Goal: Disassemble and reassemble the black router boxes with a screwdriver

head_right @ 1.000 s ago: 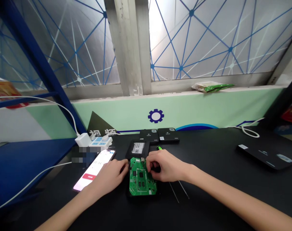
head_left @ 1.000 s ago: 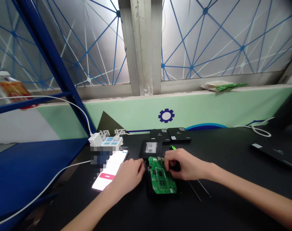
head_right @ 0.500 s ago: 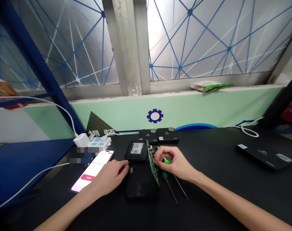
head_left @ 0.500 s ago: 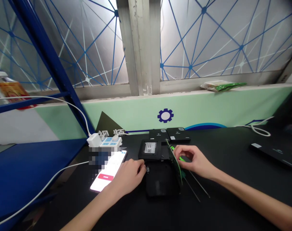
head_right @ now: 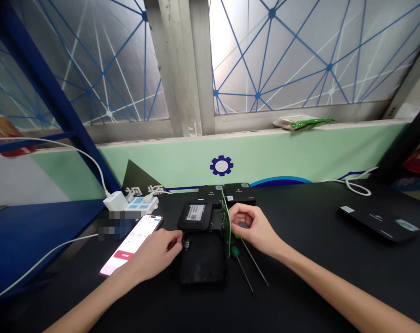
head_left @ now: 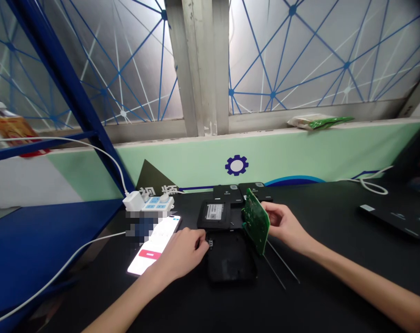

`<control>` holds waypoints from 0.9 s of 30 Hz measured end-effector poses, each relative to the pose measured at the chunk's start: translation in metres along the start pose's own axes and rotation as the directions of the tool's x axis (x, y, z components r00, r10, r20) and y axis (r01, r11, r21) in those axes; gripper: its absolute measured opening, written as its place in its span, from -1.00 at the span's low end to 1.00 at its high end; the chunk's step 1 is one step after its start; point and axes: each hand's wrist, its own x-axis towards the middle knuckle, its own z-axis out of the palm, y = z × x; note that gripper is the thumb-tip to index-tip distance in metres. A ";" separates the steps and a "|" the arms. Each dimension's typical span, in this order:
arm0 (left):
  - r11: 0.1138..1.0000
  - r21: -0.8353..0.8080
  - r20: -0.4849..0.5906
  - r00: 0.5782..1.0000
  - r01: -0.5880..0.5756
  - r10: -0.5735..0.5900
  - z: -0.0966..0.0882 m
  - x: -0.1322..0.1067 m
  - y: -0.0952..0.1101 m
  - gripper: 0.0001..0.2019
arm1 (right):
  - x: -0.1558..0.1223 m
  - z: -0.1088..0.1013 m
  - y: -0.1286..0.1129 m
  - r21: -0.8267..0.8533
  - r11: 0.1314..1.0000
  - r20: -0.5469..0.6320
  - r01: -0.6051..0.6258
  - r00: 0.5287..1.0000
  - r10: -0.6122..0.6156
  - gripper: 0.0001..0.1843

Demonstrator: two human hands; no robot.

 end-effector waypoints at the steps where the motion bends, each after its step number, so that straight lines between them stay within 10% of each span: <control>1: 1.000 0.000 0.003 1.000 0.000 0.000 0.000 0.000 0.000 -0.76 | 0.000 0.001 0.000 -0.012 1.000 0.011 0.010 1.000 -0.009 -0.75; 27: 1.000 0.026 -0.008 1.000 -0.013 0.013 0.003 0.004 -0.004 -0.74 | -0.008 0.024 0.006 -0.484 0.835 0.204 0.264 0.961 -0.186 -0.81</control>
